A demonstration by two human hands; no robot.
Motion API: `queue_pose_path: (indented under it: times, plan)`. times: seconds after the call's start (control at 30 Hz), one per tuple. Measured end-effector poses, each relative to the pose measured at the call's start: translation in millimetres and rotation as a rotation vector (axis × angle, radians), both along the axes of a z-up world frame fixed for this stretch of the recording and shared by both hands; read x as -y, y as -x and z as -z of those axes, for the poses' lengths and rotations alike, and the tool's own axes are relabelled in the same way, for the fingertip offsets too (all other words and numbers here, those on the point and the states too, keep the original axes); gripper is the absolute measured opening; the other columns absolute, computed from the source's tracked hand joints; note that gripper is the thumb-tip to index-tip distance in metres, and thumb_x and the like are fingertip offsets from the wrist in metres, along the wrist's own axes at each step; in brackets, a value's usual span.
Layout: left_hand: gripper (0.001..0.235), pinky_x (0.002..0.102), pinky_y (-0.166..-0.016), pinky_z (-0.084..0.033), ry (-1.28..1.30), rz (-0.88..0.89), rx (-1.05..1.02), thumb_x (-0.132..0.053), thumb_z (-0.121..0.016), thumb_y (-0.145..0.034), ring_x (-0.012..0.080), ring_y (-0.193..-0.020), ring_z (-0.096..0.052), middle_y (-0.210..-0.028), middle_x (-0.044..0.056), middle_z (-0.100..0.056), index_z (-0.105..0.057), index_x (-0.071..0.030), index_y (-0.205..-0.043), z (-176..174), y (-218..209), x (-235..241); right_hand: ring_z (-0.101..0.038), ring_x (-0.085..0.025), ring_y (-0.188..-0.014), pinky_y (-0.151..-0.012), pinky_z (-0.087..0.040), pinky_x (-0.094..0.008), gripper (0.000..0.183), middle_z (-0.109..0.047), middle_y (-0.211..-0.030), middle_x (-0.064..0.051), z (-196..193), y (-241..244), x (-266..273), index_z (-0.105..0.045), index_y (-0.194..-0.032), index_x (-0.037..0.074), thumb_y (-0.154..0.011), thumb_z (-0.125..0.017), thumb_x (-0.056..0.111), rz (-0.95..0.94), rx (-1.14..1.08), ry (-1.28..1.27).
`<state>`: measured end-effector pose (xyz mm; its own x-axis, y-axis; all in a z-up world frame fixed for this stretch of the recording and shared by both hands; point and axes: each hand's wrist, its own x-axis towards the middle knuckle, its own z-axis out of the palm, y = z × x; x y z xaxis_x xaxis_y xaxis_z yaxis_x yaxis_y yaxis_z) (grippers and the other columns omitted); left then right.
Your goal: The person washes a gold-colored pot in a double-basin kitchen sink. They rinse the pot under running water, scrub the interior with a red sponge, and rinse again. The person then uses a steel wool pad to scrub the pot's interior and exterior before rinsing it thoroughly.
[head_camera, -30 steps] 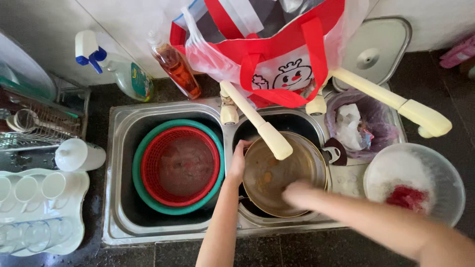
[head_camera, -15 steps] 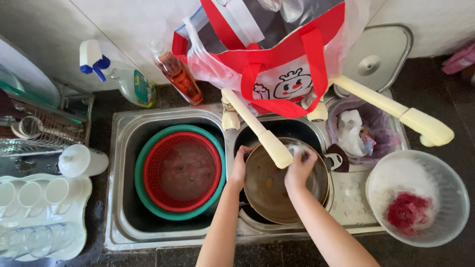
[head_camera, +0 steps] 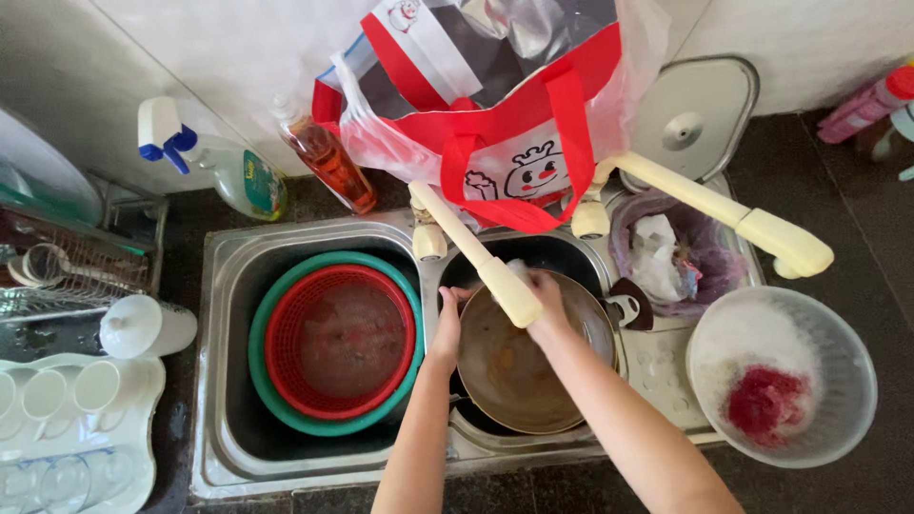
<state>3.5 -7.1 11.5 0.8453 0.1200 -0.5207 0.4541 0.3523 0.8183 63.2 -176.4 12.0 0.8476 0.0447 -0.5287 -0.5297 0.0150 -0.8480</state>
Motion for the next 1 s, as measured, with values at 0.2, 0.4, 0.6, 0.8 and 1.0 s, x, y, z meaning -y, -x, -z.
queue_pose_path:
  times: [0.2,0.4,0.6,0.8,1.0]
  plan:
    - [0.074,0.038,-0.109,-0.040,0.043,0.003,0.022,-0.064,-0.015,-0.104,0.0207,-0.111,-0.057,-0.114,0.007,-0.065,-0.063,-0.009,-0.118,-1,3,1,-0.061,-0.019,-0.063,-0.053,-0.046,-0.034,0.040,-0.067,-0.080,-0.015,4,24,-15,-0.065,-0.095,-0.006,-0.112,-0.058,0.029,-0.025,0.199,-0.096]
    - [0.076,0.037,-0.109,-0.040,0.030,-0.016,0.105,-0.066,-0.016,-0.104,0.0200,-0.113,-0.057,-0.115,0.007,-0.065,-0.063,-0.007,-0.117,6,6,-1,-0.074,-0.029,-0.088,-0.076,-0.057,-0.040,0.025,-0.074,-0.098,-0.018,10,98,-13,-0.063,-0.118,0.003,-0.100,-0.053,0.017,-0.847,0.215,0.424]
    - [0.076,0.037,-0.108,-0.041,0.107,-0.010,0.096,-0.064,-0.019,-0.103,0.0209,-0.113,-0.058,-0.118,0.009,-0.067,-0.066,-0.007,-0.119,1,3,2,-0.067,-0.024,-0.118,-0.103,-0.054,-0.043,0.044,-0.066,-0.132,-0.008,-36,70,91,-0.060,-0.137,0.014,-0.094,-0.061,0.022,-1.724,-0.069,0.931]
    - [0.067,0.038,-0.109,-0.041,0.073,-0.053,0.046,-0.061,-0.025,-0.105,0.0218,-0.116,-0.057,-0.122,0.010,-0.066,-0.063,-0.008,-0.119,-1,3,0,-0.067,-0.037,-0.095,-0.084,-0.053,-0.046,0.023,-0.071,-0.098,-0.020,-50,-22,57,-0.071,-0.108,0.006,-0.086,-0.067,0.011,-0.762,0.729,0.747]
    - [0.066,0.039,-0.107,-0.042,0.064,-0.041,0.060,-0.060,-0.025,-0.106,0.0221,-0.112,-0.057,-0.117,0.010,-0.066,-0.062,-0.008,-0.117,4,4,-1,-0.065,-0.031,-0.106,-0.091,-0.054,-0.043,0.030,-0.069,-0.107,-0.014,-66,8,88,-0.074,-0.107,0.001,-0.079,-0.065,0.005,-1.507,1.126,1.614]
